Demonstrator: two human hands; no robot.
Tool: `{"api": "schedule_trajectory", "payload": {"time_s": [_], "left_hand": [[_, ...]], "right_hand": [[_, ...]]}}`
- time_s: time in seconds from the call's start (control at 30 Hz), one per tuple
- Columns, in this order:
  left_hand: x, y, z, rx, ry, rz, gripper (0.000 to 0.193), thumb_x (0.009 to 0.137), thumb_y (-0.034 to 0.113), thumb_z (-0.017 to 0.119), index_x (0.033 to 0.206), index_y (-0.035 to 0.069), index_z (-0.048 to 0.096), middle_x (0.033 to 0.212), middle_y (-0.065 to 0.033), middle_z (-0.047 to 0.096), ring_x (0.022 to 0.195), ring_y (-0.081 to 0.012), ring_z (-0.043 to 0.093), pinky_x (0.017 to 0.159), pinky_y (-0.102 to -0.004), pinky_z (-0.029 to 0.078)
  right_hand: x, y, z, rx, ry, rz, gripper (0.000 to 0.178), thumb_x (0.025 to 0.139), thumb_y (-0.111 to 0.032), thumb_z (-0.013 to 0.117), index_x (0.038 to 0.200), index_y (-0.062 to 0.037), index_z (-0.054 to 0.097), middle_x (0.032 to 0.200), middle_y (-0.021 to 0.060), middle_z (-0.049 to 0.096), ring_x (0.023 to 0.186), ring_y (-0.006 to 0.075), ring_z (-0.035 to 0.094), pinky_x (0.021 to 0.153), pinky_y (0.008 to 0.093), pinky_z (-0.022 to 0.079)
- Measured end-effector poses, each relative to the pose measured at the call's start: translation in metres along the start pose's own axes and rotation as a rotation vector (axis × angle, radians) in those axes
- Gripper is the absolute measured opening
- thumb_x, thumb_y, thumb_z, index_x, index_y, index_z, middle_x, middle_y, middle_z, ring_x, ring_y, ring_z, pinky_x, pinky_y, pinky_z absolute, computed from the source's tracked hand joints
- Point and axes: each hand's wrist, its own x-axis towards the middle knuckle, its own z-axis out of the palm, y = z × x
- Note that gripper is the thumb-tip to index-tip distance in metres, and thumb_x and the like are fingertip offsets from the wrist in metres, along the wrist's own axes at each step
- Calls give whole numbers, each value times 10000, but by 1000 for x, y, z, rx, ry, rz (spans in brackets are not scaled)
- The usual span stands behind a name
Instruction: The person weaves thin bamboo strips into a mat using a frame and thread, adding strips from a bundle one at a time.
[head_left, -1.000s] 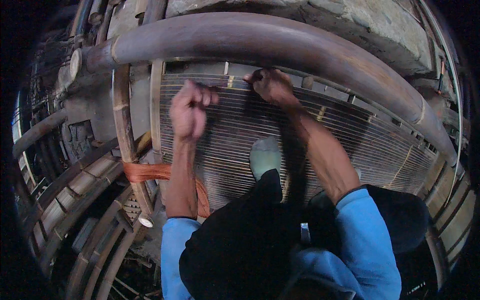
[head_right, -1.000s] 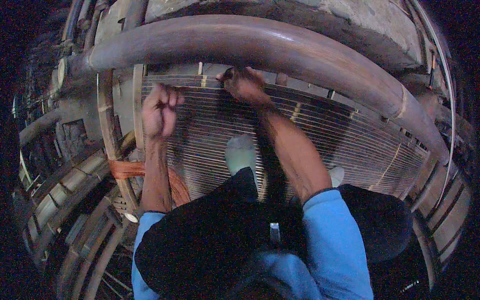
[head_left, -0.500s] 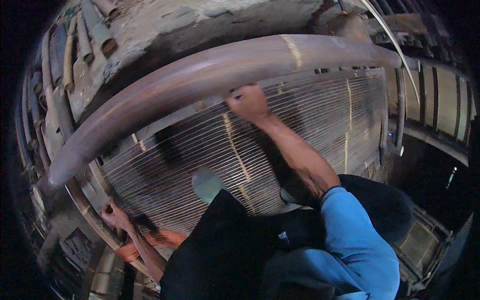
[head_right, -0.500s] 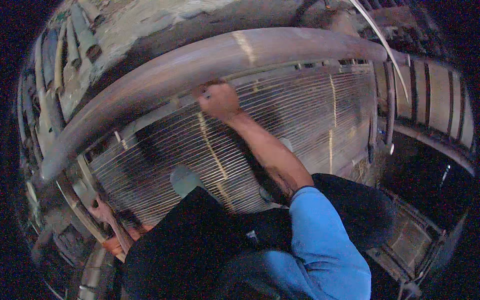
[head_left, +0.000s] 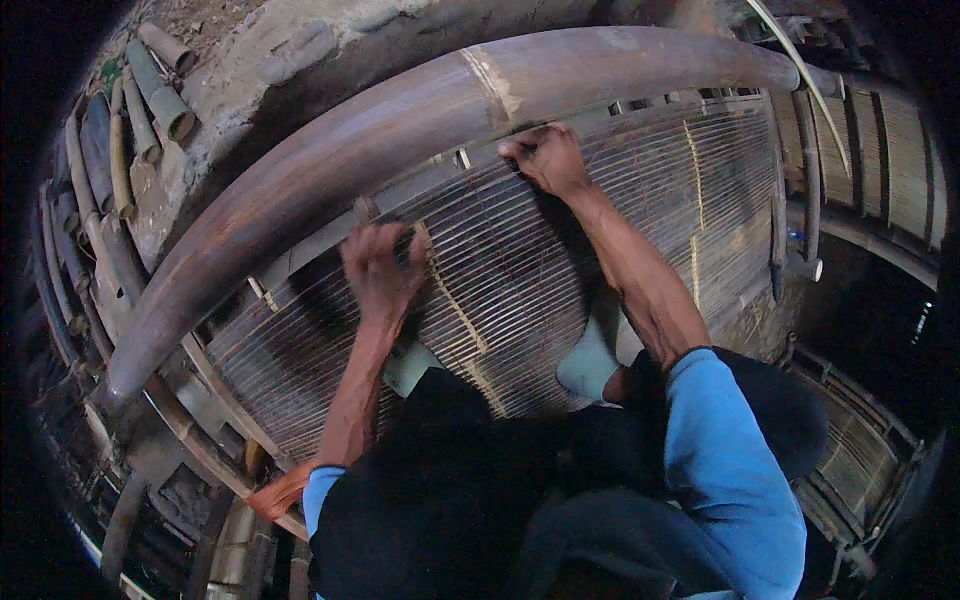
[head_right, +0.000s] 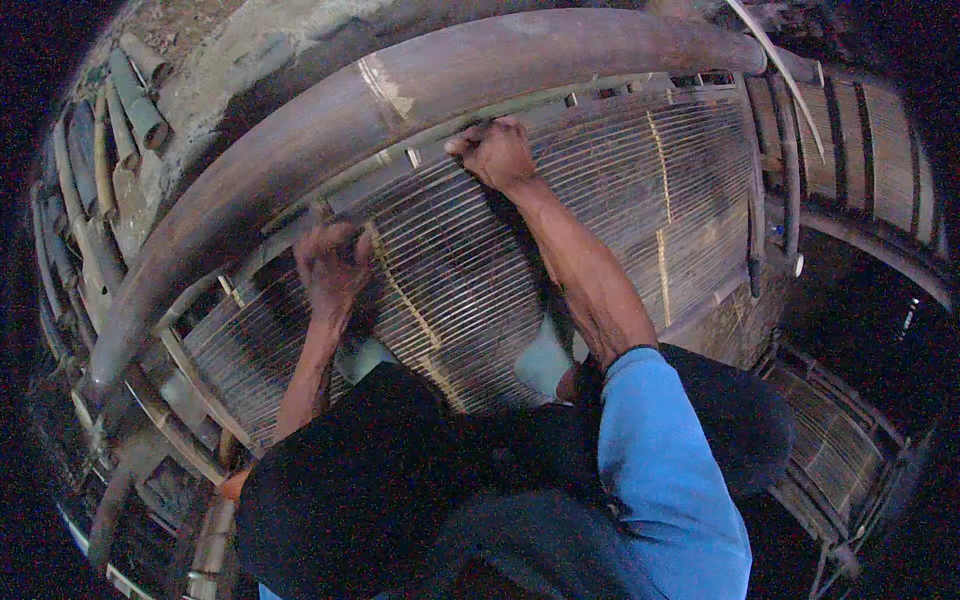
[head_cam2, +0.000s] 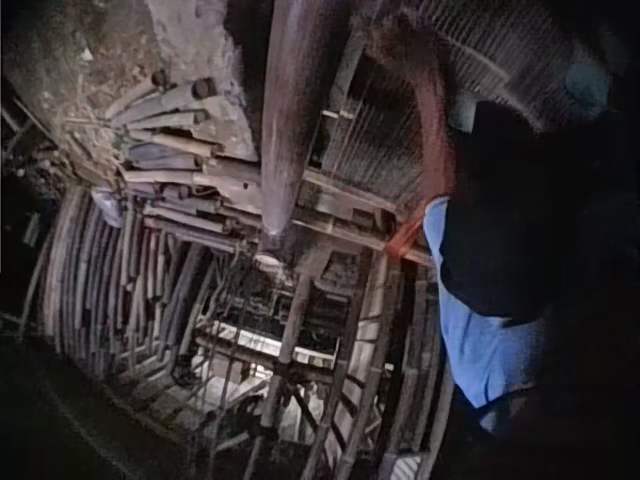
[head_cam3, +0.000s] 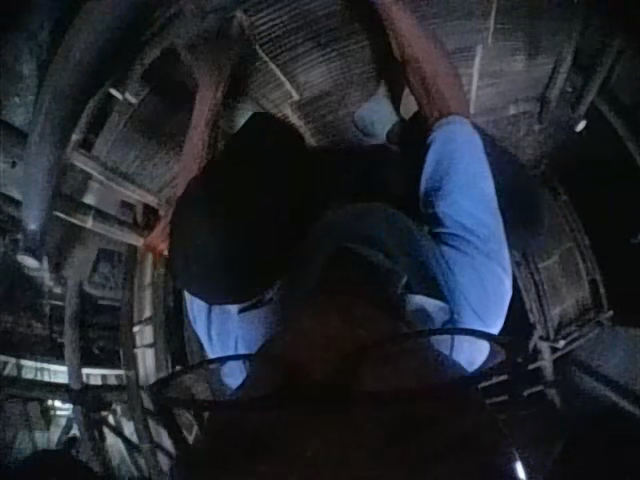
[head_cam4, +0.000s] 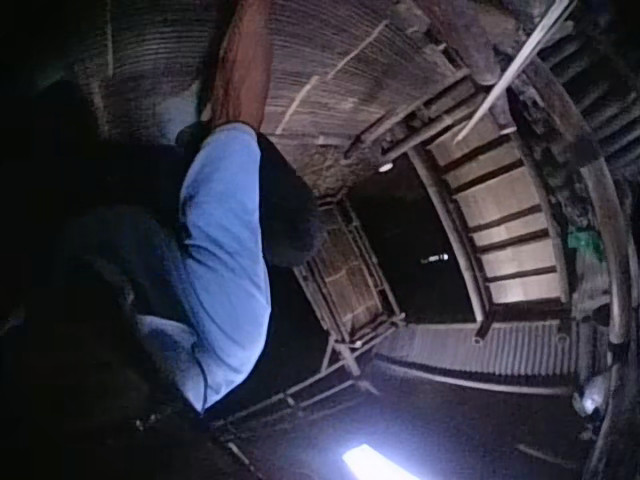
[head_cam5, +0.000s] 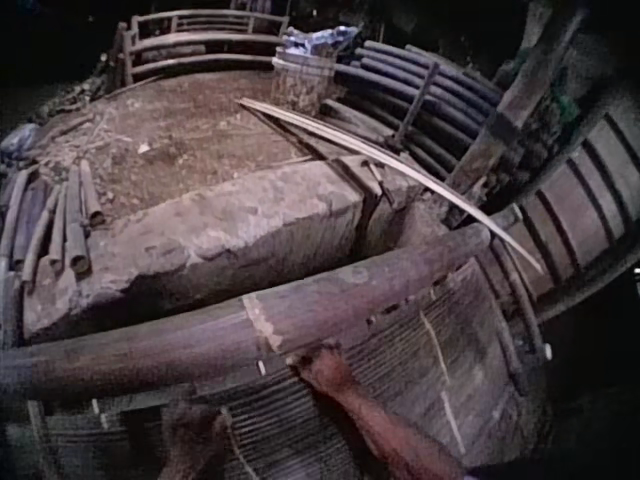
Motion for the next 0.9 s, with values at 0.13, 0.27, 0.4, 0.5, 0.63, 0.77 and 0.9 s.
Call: {"api": "schedule_trajectory", "payload": {"time_s": [0.13, 0.27, 0.4, 0.5, 0.63, 0.77, 0.9], "left_hand": [[39, 35, 22, -251, -31, -50, 282, 753, 192, 774, 974, 79, 641, 959, -123, 610, 947, -350, 564, 871, -478, 430], [41, 25, 28, -280, 62, -153, 209, 765, 102, 718, 963, 56, 668, 999, -184, 641, 988, -377, 591, 885, -469, 446], [26, 3, 24, -320, 114, -242, 124, 773, 54, 695, 895, 37, 676, 972, -172, 672, 933, -361, 632, 842, -447, 484], [21, 1, 23, -163, 206, -90, 113, 783, 57, 699, 889, 30, 671, 905, -155, 670, 839, -320, 643, 743, -405, 509], [17, 9, 12, -422, 5, -270, 106, 807, 75, 698, 896, 30, 661, 845, -120, 636, 775, -266, 614, 712, -372, 493], [10, 9, 25, -574, -12, -365, 120, 846, 110, 697, 921, 28, 653, 825, -95, 609, 769, -230, 593, 706, -355, 482], [17, 31, 30, -594, -95, -327, 106, 881, 105, 662, 941, 19, 646, 839, -69, 624, 742, -184, 571, 696, -322, 472]], "right_hand": [[0, -5, -18, 68, 13, -10, 282, 793, -353, 739, 920, -101, 751, 930, 124, 714, 880, 328, 664, 818, 428, 491], [-13, -50, -34, -360, 135, 9, 318, 757, -382, 767, 920, -110, 749, 968, 120, 688, 953, 308, 617, 807, 427, 482], [-53, -112, -11, -56, 203, 143, 355, 737, -391, 779, 905, -81, 741, 890, 109, 675, 932, 309, 611, 801, 426, 483], [-68, -123, 3, 6, 224, 271, 323, 735, -371, 769, 837, -69, 715, 884, 121, 668, 955, 305, 603, 860, 444, 456], [-78, -117, 7, -31, 366, 330, 261, 708, -302, 793, 840, -82, 745, 847, 118, 670, 823, 308, 636, 766, 440, 511], [-83, -118, 0, -69, 236, 283, 214, 725, -269, 758, 829, -83, 743, 857, 125, 673, 800, 311, 640, 719, 442, 521], [-95, -103, 7, -173, 154, 239, 203, 715, -251, 718, 804, -69, 722, 842, 126, 658, 801, 307, 643, 668, 428, 527]]}}
